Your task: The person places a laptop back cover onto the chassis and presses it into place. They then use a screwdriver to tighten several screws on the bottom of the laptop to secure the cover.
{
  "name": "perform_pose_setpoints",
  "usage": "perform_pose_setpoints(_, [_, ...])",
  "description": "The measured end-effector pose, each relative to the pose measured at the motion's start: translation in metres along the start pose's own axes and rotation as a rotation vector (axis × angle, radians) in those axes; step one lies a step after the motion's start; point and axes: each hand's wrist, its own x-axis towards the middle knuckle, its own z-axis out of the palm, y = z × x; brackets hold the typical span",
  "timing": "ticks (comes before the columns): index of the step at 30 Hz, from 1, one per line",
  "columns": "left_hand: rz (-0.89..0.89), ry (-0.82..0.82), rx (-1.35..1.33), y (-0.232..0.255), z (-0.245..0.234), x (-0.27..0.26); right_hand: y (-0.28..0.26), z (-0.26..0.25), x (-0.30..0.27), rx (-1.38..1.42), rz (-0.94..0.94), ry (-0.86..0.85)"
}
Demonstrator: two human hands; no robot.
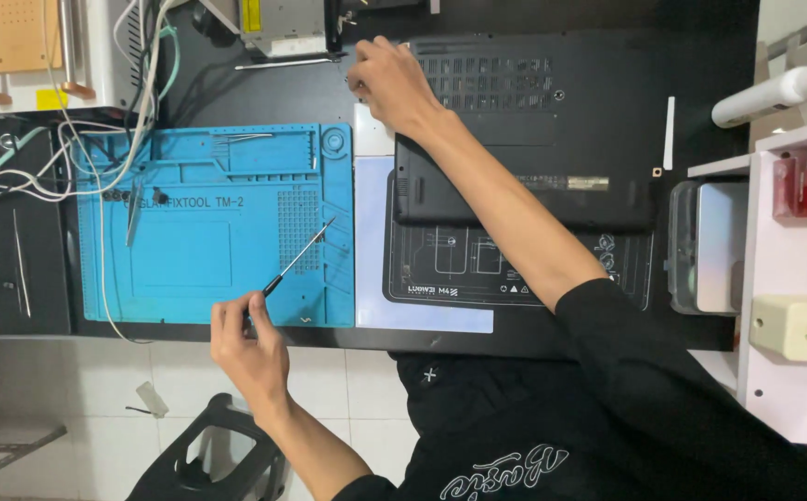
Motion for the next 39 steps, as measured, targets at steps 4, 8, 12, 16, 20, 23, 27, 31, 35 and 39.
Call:
perform_pose_setpoints(4, [-0.026,0.009,-0.010,-0.002,-0.004,0.000,0.001,0.010,0.002,-0.085,0.029,-0.095])
perform_pose_setpoints(8, [-0.032,0.000,-0.044,0.003,0.000,0.004,-0.016,-0.027,-0.014,-0.048,0.066,-0.063])
perform_pose_setpoints(12, [0.001,-0.020,-0.139,0.016,0.007,0.014,-0.047,-0.103,-0.057,0.092,0.169,0.132])
perform_pose_setpoints(16, [0.057,-0.114,-0.293,0.037,0.027,0.026,-0.071,-0.177,-0.148,-0.007,0.476,0.369])
perform_pose_setpoints(20, [0.084,-0.238,-0.488,0.071,0.066,0.033,-0.082,-0.209,-0.252,-0.230,0.760,0.499])
perform_pose_setpoints(23, [0.062,-0.329,-0.672,0.107,0.097,0.033,-0.094,-0.212,-0.292,-0.234,0.828,0.491])
perform_pose_setpoints(27, [0.080,-0.520,-0.801,0.167,0.117,0.029,-0.098,-0.205,-0.307,-0.113,0.876,0.426])
perform_pose_setpoints(31, [0.318,-0.653,-0.726,0.209,0.127,0.016,-0.092,-0.197,-0.309,-0.078,0.885,0.429])
perform_pose_setpoints(35, [0.447,-0.668,-0.681,0.230,0.132,-0.005,-0.086,-0.198,-0.314,-0.070,0.898,0.431])
perform_pose_setpoints(39, [0.528,-0.642,-0.584,0.242,0.129,-0.017,-0.080,-0.198,-0.318,-0.060,0.878,0.438])
